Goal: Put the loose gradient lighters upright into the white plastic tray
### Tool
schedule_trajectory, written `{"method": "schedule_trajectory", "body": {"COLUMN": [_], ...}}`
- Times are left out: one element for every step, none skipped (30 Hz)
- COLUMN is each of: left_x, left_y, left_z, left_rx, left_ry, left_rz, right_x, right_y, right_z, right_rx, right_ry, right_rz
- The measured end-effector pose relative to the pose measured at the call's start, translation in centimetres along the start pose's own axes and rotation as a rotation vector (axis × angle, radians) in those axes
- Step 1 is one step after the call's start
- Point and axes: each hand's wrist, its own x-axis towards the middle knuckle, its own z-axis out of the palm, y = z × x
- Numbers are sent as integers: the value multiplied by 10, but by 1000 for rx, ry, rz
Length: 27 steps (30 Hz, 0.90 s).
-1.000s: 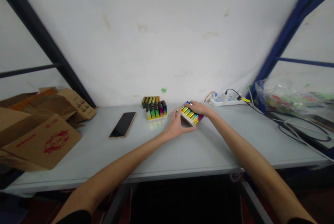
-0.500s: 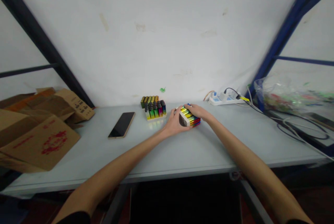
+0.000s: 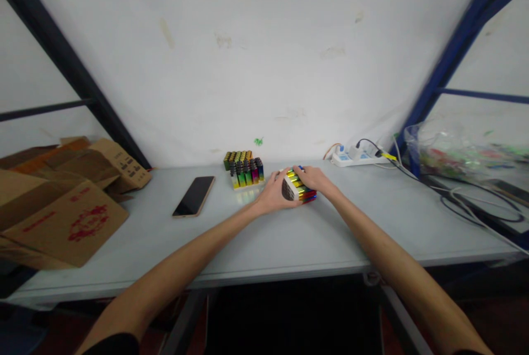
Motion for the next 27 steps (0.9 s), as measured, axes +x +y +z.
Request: {"method": "schedule_trajectory", "body": {"left_x": [0,0,1,1,1,1,1,1,1,1,1,1,0,0,0,-1,-1,-2,-2,-3,-4,-5,-6,-7,-8,-8,-8], "left_y": [-1,-2,-3,-3,-3,-3,-3,-3,-4,-4,-5,-5,-6,-6,-7,-7,-7,-8,-8,-8,-8,-8,-9,-10,-11,-11,-12], "left_z": [-1,-2,-3,-4,-4,-5,-6,-6,-6,-6,-6,-6,-6,-5,-5,-5,-5,-4,-4,-4,-4,-3,-3,-2,-1,0,1], "left_rx": [0,-1,-2,-1,1,4,7,10,13,14,17,19,21,23,24,23,19,12,4,-6,-14,-20,-25,-29,-35,-44,-55], "left_ry": [-2,-6,-13,-20,-26,-33,-39,-43,-46,-47,-47,-45,-43,-41,-41,-43,-44,-45,-45,-43,-41,-40,-38,-37,-34,-32,-27], "left_rz": [7,13,16,19,20,23,25,29,33,39,45,51,55,58,57,52,44,36,31,30,33,36,34,25,11,-6,-20], "right_x": [0,0,0,0,0,0,1,1,2,2,2,3,3,3,3,3,3,3,3,2,2,1,0,0,-1,-2,-3], "right_y": [0,0,0,0,1,1,2,2,3,3,4,4,5,6,6,7,7,7,8,8,8,9,9,9,9,9,9], "right_z": [1,2,3,4,5,6,6,7,8,8,9,9,10,10,11,11,11,10,10,10,10,10,10,10,10,10,11], "right_rx": [-12,-22,-32,-39,-46,-51,-54,-55,-54,-51,-47,-41,-33,-25,-15,-3,9,18,34,67,116,176,237,288,317,318,303], "right_ry": [-1,-2,-3,-3,-2,0,2,5,7,9,11,14,18,23,27,31,32,31,33,40,51,67,87,111,138,165,192], "right_rz": [-6,-13,-20,-28,-34,-38,-40,-41,-42,-41,-41,-40,-39,-37,-36,-37,-39,-41,-42,-43,-44,-49,-62,-90,-129,-180,-235]}}
